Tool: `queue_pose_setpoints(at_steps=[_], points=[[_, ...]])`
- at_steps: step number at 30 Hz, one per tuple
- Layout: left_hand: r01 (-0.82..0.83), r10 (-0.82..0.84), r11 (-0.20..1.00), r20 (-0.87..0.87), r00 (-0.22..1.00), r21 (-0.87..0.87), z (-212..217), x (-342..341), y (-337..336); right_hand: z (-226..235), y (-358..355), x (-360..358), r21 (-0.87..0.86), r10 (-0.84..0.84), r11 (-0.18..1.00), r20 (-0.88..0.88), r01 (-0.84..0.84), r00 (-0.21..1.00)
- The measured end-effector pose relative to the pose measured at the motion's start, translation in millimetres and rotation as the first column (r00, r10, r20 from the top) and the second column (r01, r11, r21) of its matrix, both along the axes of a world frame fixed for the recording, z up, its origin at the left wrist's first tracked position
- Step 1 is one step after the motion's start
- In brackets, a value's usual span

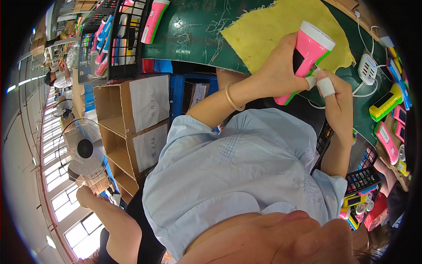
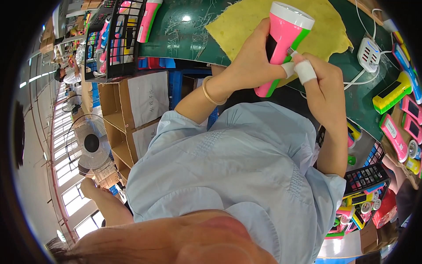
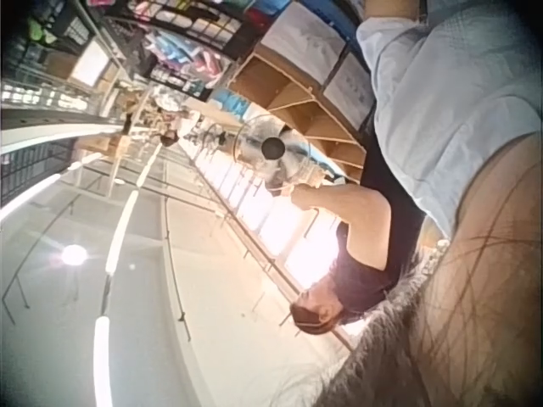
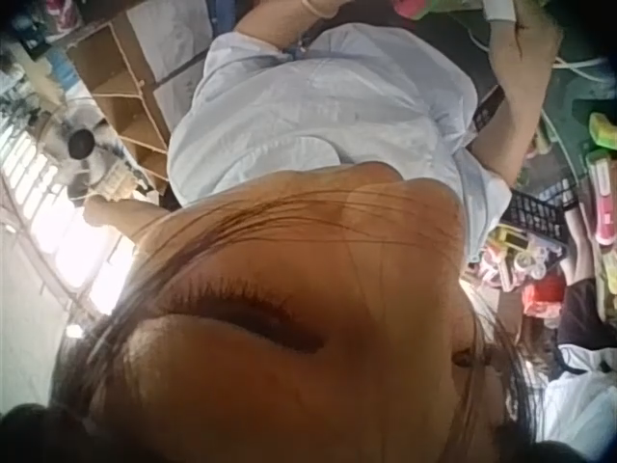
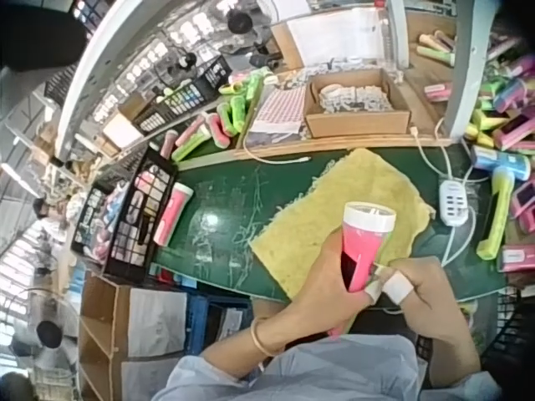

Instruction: Cleaning and inspecting various handheld flashlights on an assembly line.

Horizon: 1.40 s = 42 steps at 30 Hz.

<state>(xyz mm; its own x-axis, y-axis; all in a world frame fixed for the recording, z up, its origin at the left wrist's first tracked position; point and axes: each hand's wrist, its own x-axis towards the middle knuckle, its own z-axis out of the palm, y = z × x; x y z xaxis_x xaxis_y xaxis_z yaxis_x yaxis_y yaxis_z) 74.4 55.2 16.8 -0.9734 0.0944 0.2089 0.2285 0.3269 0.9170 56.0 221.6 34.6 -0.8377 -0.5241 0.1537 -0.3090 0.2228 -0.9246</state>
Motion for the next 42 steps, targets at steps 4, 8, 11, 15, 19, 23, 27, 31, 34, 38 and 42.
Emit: queue_pose_setpoints(at_steps=[4, 8, 11, 15, 19, 23, 27, 31, 34, 38, 42], points=[[-0.078, 0.081, 0.994, 0.028, 0.996, -0.077, -4, 1, 1, 1, -1, -4, 0.066, -0.024, 0.998, 0.019, 0.022, 1.000], [-0.142, 0.138, 0.984, -0.046, 0.989, -0.110, -9, 1, 3, 6, -5, -4, 0.147, -0.047, 0.988, 0.015, 0.044, 0.999], [-0.122, 0.124, 0.990, 0.020, 0.992, -0.076, -8, 1, 4, 8, -5, -3, 0.212, -0.068, 0.974, -0.058, 0.079, 0.996], [-0.184, 0.169, 0.971, -0.109, 0.980, -0.152, -13, 2, 10, 3, -11, -3, 0.300, -0.071, 0.948, -0.141, 0.111, 0.987], [-0.256, 0.249, 0.960, -0.071, 0.966, -0.113, -8, 0, 19, -5, -22, -13, 0.103, -0.185, 0.975, -0.133, 0.199, 0.974], [-0.175, 0.157, 0.977, -0.151, 0.976, -0.120, -19, -5, 16, -25, -6, -10, 0.182, -0.116, 0.972, -0.191, 0.151, 0.975], [-0.310, 0.236, 0.902, 0.260, 0.936, 0.299, -4, -22, -11, -1, 17, 4, -0.197, -0.443, 0.873, 0.067, 0.447, 0.894], [-0.112, -0.167, 0.603, 0.262, 0.950, 0.790, -7, -23, -11, 3, 25, -5, 0.011, -0.327, 0.944, -0.081, 0.329, 0.942], [0.049, -0.288, 0.396, 0.073, 0.955, 0.917, -10, -22, 2, -23, 8, -7, -0.301, 0.067, 0.949, 0.490, 0.096, 0.869], [-0.051, -0.115, 0.425, 0.110, 0.987, 0.904, -4, -26, 3, -15, -30, 16, 0.235, -0.343, 0.886, -0.245, 0.399, 0.907], [-0.063, -0.129, 0.352, 0.115, 0.985, 0.934, -8, -28, 5, -19, -23, 7, -0.036, -0.222, 0.975, -0.050, 0.221, 0.974]])
